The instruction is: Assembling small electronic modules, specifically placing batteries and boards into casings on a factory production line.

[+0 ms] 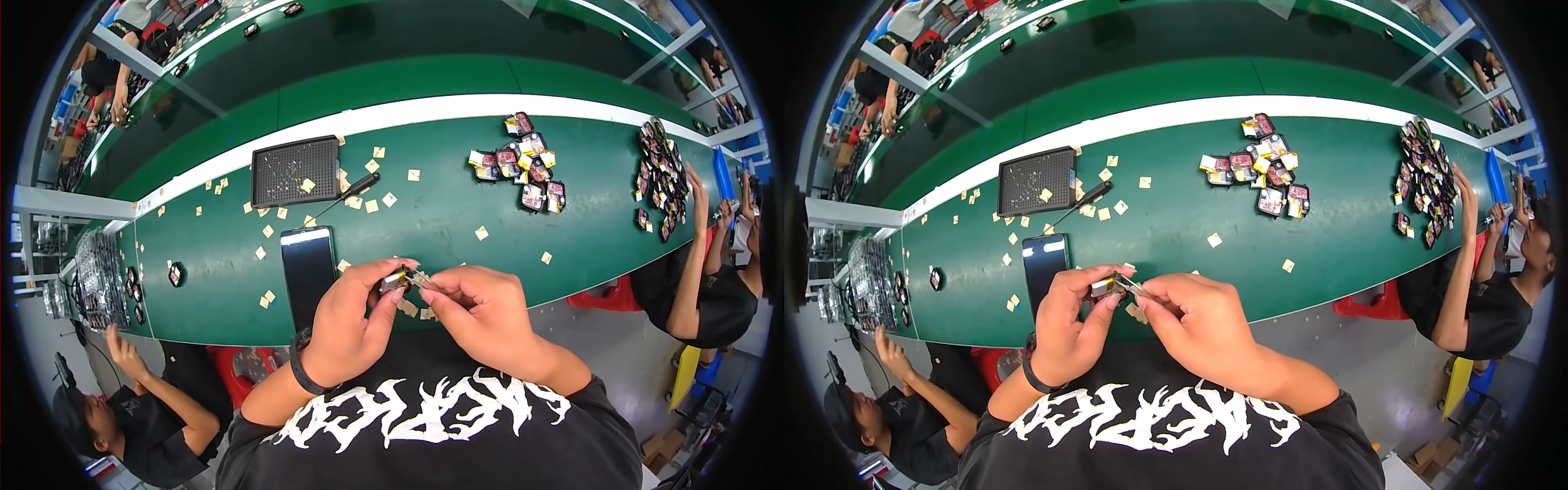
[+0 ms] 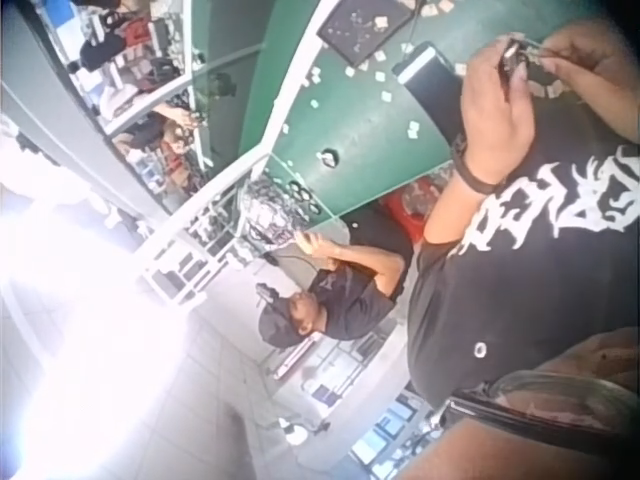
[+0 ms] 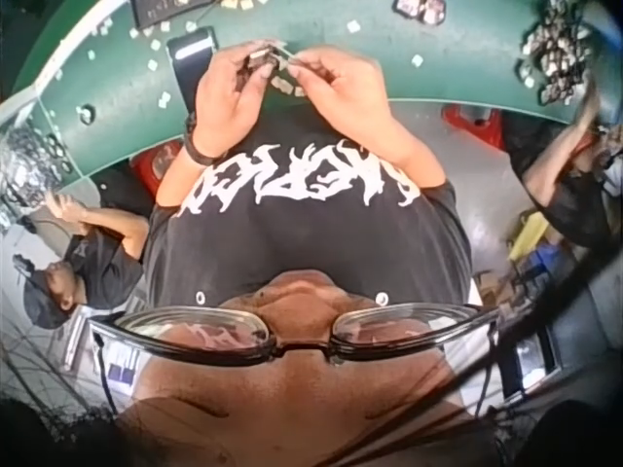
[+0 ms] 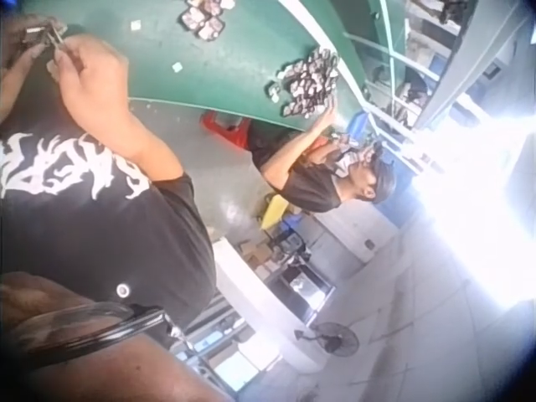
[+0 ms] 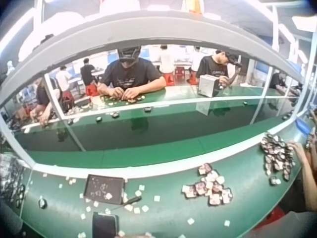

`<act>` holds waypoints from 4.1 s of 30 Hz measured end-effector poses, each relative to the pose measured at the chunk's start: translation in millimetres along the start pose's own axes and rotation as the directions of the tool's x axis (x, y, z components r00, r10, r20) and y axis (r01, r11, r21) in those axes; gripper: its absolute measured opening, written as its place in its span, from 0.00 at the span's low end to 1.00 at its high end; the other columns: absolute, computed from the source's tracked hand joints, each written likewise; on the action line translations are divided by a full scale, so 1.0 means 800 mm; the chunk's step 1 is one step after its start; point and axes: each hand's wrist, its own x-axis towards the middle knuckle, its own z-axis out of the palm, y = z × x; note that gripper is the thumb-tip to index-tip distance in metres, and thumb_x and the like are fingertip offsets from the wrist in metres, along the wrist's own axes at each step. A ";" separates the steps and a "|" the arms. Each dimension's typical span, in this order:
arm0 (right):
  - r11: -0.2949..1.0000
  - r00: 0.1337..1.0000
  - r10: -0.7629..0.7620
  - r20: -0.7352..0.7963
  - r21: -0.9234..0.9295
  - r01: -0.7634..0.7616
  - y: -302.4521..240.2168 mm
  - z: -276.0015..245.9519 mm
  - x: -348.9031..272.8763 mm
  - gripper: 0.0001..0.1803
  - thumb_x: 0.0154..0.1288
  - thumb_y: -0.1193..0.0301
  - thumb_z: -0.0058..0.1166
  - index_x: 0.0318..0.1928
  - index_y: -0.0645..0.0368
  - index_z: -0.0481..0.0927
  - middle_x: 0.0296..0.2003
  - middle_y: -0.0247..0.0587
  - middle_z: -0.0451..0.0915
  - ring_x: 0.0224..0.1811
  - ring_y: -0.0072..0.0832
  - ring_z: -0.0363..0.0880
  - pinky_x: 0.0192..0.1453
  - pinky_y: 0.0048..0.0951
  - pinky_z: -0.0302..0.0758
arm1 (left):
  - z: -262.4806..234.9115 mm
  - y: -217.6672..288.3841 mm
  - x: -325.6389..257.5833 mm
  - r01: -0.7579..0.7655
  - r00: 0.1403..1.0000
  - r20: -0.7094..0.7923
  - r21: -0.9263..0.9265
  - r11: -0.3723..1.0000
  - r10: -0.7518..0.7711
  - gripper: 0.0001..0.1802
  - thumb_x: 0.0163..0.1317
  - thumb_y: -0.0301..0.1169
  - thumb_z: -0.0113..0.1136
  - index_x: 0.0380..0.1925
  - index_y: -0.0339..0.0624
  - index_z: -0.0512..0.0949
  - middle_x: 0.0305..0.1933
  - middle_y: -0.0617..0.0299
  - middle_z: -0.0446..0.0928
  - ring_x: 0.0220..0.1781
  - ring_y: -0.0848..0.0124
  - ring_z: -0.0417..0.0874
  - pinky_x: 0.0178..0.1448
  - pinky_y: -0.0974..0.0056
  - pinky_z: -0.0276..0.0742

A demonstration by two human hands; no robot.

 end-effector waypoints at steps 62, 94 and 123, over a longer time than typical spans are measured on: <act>0.997 0.994 0.077 0.079 0.020 -0.079 0.037 0.019 0.006 0.05 0.69 0.74 0.66 0.41 0.63 0.89 0.30 0.35 0.86 0.26 0.16 0.74 0.35 0.23 0.73 | 0.006 -0.016 -0.017 0.472 0.879 0.299 -0.421 0.775 -0.372 0.26 0.75 0.20 0.49 0.73 0.37 0.68 0.43 0.65 0.80 0.39 0.83 0.76 0.40 0.74 0.74; 0.918 0.938 0.231 0.257 0.264 -0.298 0.036 0.011 0.000 0.13 0.68 0.75 0.68 0.51 0.63 0.84 0.23 0.18 0.70 0.25 0.08 0.62 0.29 0.18 0.62 | 0.005 -0.018 -0.029 0.560 0.816 0.289 -0.612 0.559 -0.501 0.20 0.81 0.32 0.48 0.65 0.31 0.74 0.43 0.62 0.82 0.34 0.78 0.80 0.33 0.74 0.74; 0.524 0.719 -0.595 0.358 -0.506 0.685 0.030 0.011 -0.014 0.28 0.52 0.71 0.74 0.57 0.57 0.86 0.22 0.28 0.71 0.19 0.25 0.69 0.22 0.29 0.65 | -0.013 0.008 -0.027 0.588 0.798 0.358 -0.642 0.493 -0.485 0.18 0.80 0.28 0.46 0.61 0.29 0.76 0.45 0.55 0.85 0.26 0.81 0.73 0.29 0.75 0.66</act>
